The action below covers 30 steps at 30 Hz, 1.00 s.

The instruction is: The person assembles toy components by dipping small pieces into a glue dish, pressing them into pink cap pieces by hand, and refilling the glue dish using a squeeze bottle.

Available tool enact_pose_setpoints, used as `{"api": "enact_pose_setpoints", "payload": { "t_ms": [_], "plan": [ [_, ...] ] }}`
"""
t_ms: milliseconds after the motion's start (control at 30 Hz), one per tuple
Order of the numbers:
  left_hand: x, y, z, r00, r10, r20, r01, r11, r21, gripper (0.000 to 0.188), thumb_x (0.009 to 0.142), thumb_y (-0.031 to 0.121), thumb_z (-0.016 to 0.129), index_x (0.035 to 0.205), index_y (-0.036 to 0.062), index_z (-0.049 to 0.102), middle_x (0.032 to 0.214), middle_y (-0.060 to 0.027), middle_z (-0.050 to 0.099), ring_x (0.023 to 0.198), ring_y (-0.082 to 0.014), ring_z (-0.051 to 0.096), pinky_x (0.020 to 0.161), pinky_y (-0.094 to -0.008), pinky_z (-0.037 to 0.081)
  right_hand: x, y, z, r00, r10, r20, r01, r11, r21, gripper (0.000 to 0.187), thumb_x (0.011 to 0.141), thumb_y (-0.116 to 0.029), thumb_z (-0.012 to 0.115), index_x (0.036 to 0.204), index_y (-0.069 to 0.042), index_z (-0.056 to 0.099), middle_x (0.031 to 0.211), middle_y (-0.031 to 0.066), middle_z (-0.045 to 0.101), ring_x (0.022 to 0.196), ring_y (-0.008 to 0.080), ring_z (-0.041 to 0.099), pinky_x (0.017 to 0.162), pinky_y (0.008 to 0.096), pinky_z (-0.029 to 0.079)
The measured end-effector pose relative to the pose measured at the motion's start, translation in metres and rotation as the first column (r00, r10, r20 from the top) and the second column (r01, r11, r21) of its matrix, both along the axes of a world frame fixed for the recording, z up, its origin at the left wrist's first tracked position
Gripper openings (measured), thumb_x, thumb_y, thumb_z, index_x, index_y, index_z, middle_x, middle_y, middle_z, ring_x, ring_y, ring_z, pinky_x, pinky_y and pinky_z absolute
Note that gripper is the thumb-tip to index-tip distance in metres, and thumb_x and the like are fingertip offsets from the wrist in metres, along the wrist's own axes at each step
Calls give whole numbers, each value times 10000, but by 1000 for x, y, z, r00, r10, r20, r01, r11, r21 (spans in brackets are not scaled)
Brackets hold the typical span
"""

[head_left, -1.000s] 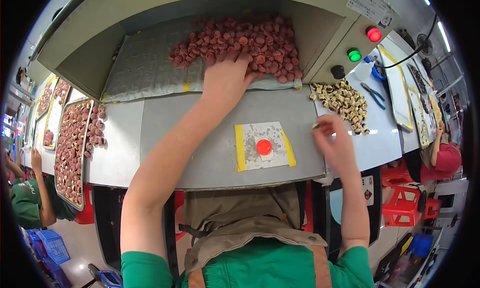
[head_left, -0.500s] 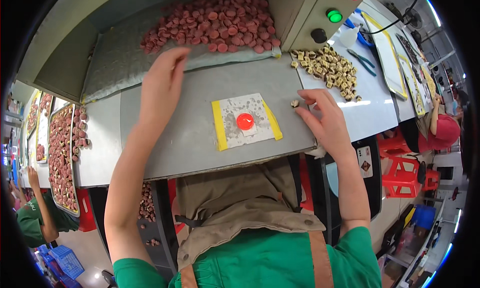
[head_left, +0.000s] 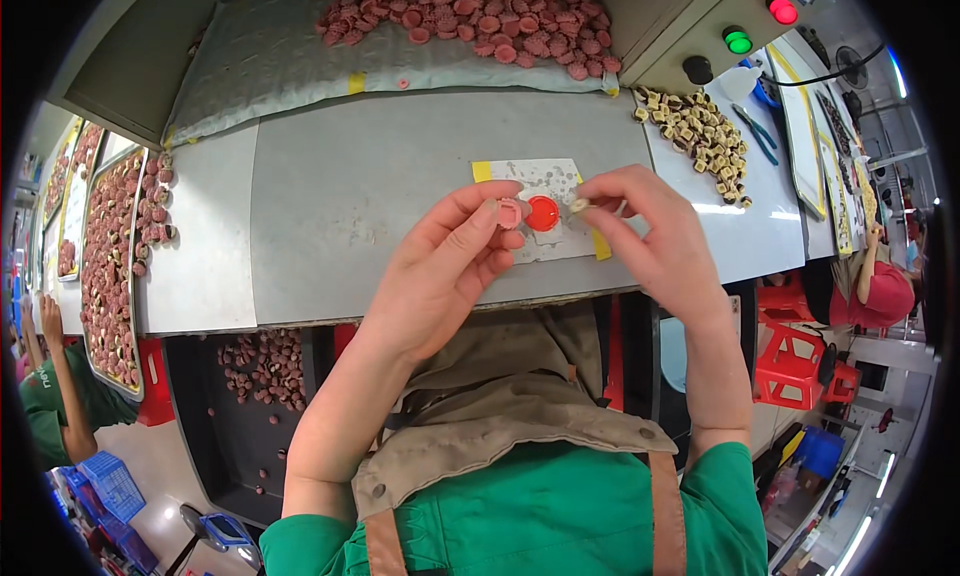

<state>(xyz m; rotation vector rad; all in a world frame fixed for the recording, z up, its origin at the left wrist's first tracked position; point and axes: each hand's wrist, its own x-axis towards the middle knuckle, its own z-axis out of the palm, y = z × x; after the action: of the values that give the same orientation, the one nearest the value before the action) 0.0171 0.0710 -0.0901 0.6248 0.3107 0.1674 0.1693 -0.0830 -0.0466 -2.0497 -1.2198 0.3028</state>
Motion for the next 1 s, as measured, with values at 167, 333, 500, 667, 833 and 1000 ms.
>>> {"api": "enact_pose_setpoints", "payload": {
  "t_ms": [167,333,500,667,833,1000],
  "plan": [
    [-1,1,-2,999,9,35,-8,999,-36,354,963,179,502,1274,18,453,1105,-67,569,904,-90,548,803,-232,467,-7,18,-10,965,165,205,-157,986,-59,136,823,-54,609,957,-34,599,876,98,563,823,249,557,706,333,457],
    [-4,0,-4,998,35,54,-34,999,-26,346,964,183,501,1275,37,459,1113,-62,570,906,-93,552,808,-237,470,-10,24,-14,932,184,312,-178,983,-46,140,811,-43,608,951,-38,595,878,94,549,839,273,546,723,354,458],
    [-4,-1,-4,995,84,45,-82,995,-55,331,968,175,491,1276,58,465,1096,-58,573,908,-102,567,798,-243,474,-10,21,-10,918,191,349,-169,981,-95,151,797,-35,620,947,-42,599,882,91,549,844,269,548,728,356,464],
    [-7,3,-12,990,10,143,-5,999,-37,325,969,181,489,1262,42,473,1086,-58,581,941,-108,575,816,-245,476,-11,23,-14,893,181,413,-157,983,-90,155,789,-37,629,942,-41,602,882,89,548,848,267,548,727,355,465],
    [-5,-2,-1,995,93,46,-92,995,-35,322,964,172,498,1257,37,479,1071,-51,581,922,-100,569,791,-240,468,-12,17,-14,915,168,367,-150,986,-78,165,792,-29,628,953,-36,597,881,92,547,850,269,547,727,350,462],
    [-8,2,-8,996,7,84,-5,1000,-30,326,959,182,513,1251,42,482,1055,-43,597,959,-109,583,834,-242,477,-9,15,-21,982,104,160,-107,994,8,143,830,-24,604,973,-32,599,919,87,559,840,215,563,748,308,462]
  ]
}}
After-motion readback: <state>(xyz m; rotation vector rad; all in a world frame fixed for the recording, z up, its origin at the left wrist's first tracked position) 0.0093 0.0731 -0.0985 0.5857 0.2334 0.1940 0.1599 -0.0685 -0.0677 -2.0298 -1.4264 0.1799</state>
